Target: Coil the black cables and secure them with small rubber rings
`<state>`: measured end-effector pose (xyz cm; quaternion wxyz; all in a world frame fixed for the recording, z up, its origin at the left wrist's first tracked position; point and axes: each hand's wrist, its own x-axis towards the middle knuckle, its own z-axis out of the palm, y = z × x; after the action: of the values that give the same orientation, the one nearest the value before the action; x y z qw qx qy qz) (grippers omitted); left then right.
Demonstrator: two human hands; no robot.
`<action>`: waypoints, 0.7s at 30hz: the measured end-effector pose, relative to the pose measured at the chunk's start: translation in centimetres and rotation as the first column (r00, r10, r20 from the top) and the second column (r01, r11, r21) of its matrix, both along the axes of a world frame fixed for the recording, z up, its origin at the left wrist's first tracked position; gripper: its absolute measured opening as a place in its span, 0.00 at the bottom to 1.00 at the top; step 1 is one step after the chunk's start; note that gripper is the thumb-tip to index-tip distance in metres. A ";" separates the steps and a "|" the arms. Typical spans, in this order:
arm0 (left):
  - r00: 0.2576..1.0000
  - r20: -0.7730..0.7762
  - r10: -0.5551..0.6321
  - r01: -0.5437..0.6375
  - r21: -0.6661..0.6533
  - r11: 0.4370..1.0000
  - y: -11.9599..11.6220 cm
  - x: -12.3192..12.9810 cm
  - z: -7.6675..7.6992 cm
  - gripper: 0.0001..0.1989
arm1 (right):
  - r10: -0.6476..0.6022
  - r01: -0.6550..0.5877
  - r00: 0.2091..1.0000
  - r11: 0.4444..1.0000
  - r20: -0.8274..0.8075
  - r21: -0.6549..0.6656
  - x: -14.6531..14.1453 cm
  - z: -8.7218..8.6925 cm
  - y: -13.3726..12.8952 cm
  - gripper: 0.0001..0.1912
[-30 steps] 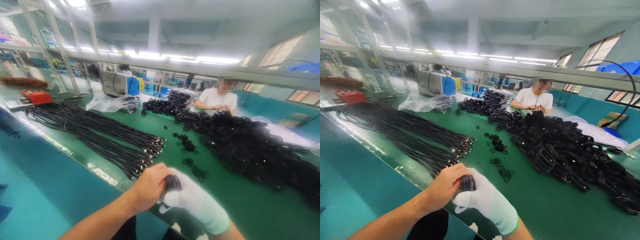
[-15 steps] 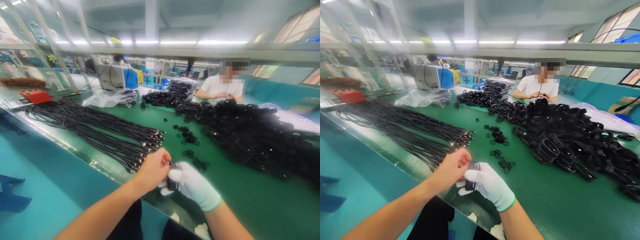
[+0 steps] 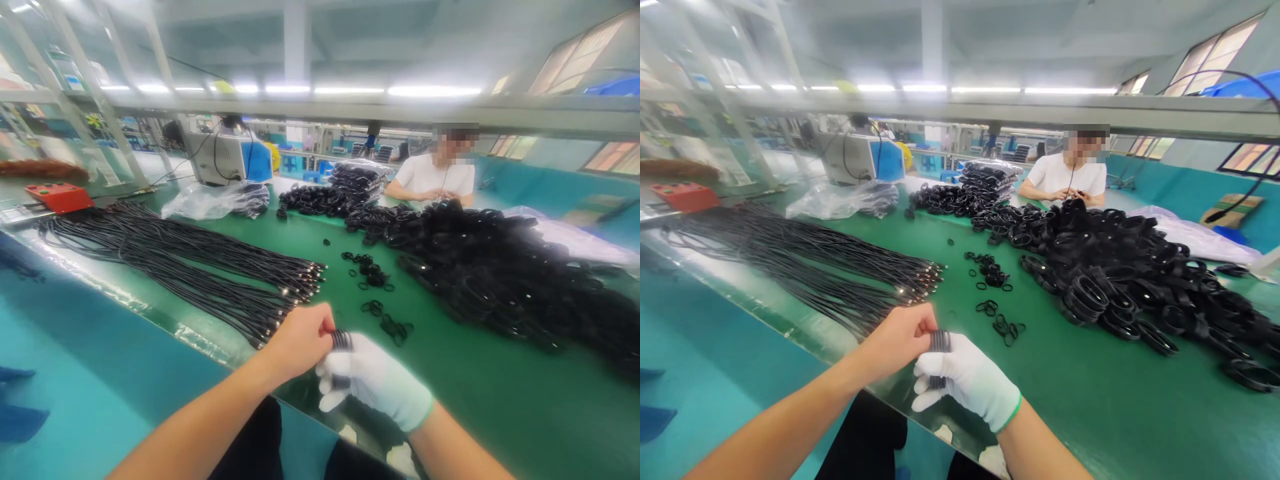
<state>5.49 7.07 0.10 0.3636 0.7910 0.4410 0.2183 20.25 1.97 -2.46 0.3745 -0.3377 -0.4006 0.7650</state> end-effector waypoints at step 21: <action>0.975 -0.175 -0.135 0.161 0.144 0.976 7.5 9.5 -4.5 0.03 | -0.663 0.636 0.736 0.747 -0.137 -0.194 8.8 -0.1 2.3 0.14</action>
<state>15.04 14.54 -4.40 0.2779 0.8632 0.3905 0.1588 29.01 4.28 -2.52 0.6322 -0.4033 -0.1657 0.6405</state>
